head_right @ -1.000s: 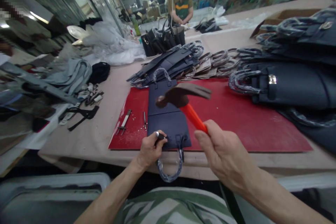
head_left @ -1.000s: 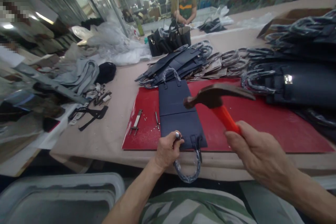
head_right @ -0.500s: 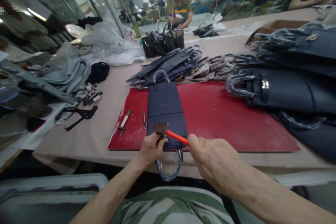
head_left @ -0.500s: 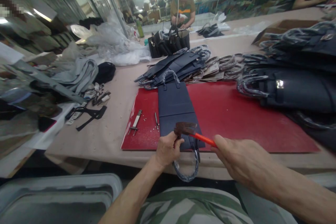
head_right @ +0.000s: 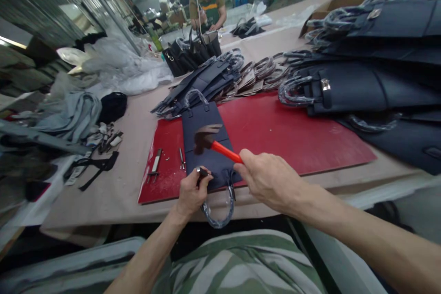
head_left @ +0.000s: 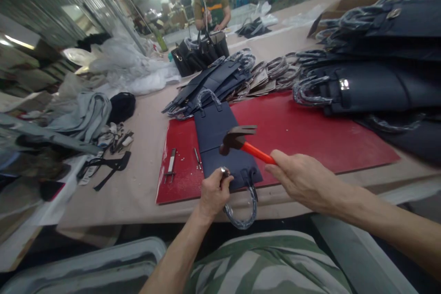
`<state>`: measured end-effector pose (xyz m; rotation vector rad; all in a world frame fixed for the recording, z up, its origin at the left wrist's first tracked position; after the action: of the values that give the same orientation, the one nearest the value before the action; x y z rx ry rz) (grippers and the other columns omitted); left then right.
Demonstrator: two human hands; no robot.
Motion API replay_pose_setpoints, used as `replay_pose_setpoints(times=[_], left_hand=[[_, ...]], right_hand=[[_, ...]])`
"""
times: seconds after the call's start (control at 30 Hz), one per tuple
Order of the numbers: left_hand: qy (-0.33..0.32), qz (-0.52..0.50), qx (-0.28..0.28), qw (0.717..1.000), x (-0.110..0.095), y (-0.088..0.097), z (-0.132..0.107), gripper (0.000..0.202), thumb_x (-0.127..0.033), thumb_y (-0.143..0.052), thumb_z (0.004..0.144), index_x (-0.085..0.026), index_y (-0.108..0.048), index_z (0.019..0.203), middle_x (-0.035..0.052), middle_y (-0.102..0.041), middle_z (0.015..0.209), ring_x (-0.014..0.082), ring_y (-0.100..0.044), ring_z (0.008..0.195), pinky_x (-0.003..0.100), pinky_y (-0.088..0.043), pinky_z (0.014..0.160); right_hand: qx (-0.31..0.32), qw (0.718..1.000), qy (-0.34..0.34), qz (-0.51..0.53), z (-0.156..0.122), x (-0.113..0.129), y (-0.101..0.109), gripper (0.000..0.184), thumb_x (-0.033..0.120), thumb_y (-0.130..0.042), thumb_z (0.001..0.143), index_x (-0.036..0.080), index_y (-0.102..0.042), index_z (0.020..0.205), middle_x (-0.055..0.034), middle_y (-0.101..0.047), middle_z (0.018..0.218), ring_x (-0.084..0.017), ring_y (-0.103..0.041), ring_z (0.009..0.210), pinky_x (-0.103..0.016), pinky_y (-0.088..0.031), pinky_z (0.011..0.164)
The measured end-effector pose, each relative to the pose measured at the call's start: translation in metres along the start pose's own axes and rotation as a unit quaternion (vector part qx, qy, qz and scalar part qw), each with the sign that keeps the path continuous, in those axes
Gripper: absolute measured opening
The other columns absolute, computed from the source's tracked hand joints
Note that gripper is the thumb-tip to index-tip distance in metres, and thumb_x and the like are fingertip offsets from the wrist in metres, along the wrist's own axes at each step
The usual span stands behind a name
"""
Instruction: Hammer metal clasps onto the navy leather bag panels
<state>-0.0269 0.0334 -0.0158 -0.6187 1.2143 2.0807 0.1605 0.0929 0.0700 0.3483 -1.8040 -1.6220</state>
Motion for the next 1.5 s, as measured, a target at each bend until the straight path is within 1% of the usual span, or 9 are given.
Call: replay_pose_setpoints(times=[0.2,0.37,0.47,0.6,0.77,0.87,0.97,1.2,1.5], left_hand=[[0.041,-0.036,0.059,0.997,0.002,0.000,0.005,0.014,-0.019,-0.059,0.093,-0.019,-0.064,0.105,0.0043,-0.072,0.096,0.0165,-0.070,0.088,0.026,-0.054,0.081],[0.075,-0.075,0.029,0.994,0.007,0.008,0.007,0.010,-0.018,-0.059,0.092,-0.019,-0.067,0.098,0.0024,-0.073,0.089,0.0147,-0.070,0.081,0.023,-0.054,0.075],[0.085,-0.082,0.004,0.993,0.008,0.010,0.004,0.009,-0.020,-0.060,0.091,-0.019,-0.068,0.096,0.0023,-0.074,0.089,0.0147,-0.070,0.082,0.023,-0.054,0.076],[0.120,-0.108,-0.033,0.986,0.016,0.017,-0.002,0.009,-0.024,-0.061,0.093,-0.019,-0.068,0.097,0.0028,-0.075,0.090,0.0158,-0.072,0.084,0.025,-0.057,0.077],[0.062,-0.057,-0.040,0.996,0.010,0.030,-0.004,0.011,-0.024,-0.062,0.093,-0.020,-0.069,0.100,0.0035,-0.076,0.095,0.0166,-0.072,0.089,0.027,-0.057,0.084],[0.086,-0.044,-0.056,0.994,0.013,0.033,-0.003,0.011,-0.024,-0.062,0.094,-0.020,-0.070,0.101,0.0033,-0.076,0.096,0.0165,-0.073,0.090,0.027,-0.057,0.084],[0.111,-0.063,-0.064,0.990,0.012,0.028,-0.001,0.012,-0.024,-0.062,0.094,-0.019,-0.070,0.101,0.0033,-0.076,0.096,0.0166,-0.073,0.089,0.027,-0.058,0.083],[0.056,-0.079,-0.023,0.995,-0.008,0.006,0.007,0.012,-0.020,-0.063,0.092,-0.018,-0.071,0.101,0.0043,-0.077,0.096,0.0161,-0.074,0.087,0.024,-0.059,0.080],[0.017,-0.041,-0.015,0.999,-0.011,0.006,0.003,0.013,-0.020,-0.061,0.094,-0.017,-0.070,0.103,0.0054,-0.077,0.096,0.0171,-0.074,0.088,0.026,-0.060,0.083]], right_hand=[[0.028,0.986,-0.117,0.116,0.032,-0.046,-0.051,0.021,0.030,-0.041,0.100,0.019,-0.052,0.087,-0.0039,-0.061,0.070,-0.016,-0.053,0.059,-0.028,-0.027,0.057],[0.034,0.986,-0.163,-0.025,0.036,-0.075,-0.068,0.022,0.032,-0.046,0.099,0.014,-0.057,0.105,-0.0119,-0.067,0.089,-0.023,-0.063,0.074,-0.030,-0.031,0.059],[-0.004,0.984,-0.128,-0.120,0.036,-0.068,-0.064,0.021,0.031,-0.051,0.097,0.013,-0.058,0.106,-0.0156,-0.062,0.105,-0.026,-0.062,0.087,-0.031,-0.036,0.065],[-0.046,0.984,-0.090,-0.146,0.036,-0.058,-0.070,0.018,0.026,-0.052,0.096,0.012,-0.058,0.106,-0.0147,-0.059,0.101,-0.028,-0.057,0.092,-0.034,-0.040,0.073],[-0.069,0.981,-0.085,-0.158,0.037,-0.059,-0.077,0.018,0.024,-0.050,0.097,0.011,-0.057,0.107,-0.0147,-0.057,0.099,-0.029,-0.054,0.090,-0.034,-0.038,0.072],[-0.073,0.982,-0.083,-0.153,0.037,-0.060,-0.077,0.016,0.024,-0.051,0.096,0.012,-0.057,0.104,-0.0142,-0.057,0.098,-0.029,-0.054,0.090,-0.034,-0.039,0.073],[-0.074,0.983,-0.082,-0.149,0.036,-0.060,-0.076,0.016,0.024,-0.050,0.096,0.012,-0.057,0.104,-0.0142,-0.057,0.098,-0.029,-0.053,0.090,-0.035,-0.039,0.073],[-0.069,0.984,-0.090,-0.141,0.035,-0.060,-0.075,0.019,0.024,-0.049,0.097,0.011,-0.057,0.107,-0.0148,-0.057,0.100,-0.028,-0.052,0.090,-0.035,-0.038,0.073],[-0.070,0.985,-0.085,-0.132,0.035,-0.059,-0.075,0.020,0.025,-0.047,0.097,0.011,-0.057,0.107,-0.0153,-0.056,0.100,-0.029,-0.051,0.090,-0.036,-0.036,0.074]])
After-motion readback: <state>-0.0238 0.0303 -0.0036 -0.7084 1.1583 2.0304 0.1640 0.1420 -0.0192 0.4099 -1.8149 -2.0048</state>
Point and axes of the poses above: each hand's wrist, its own z-axis towards the middle knuckle, its own y-axis out of the back of the hand, x = y × z, the point moved 9 cm from there along z, towards the middle knuckle
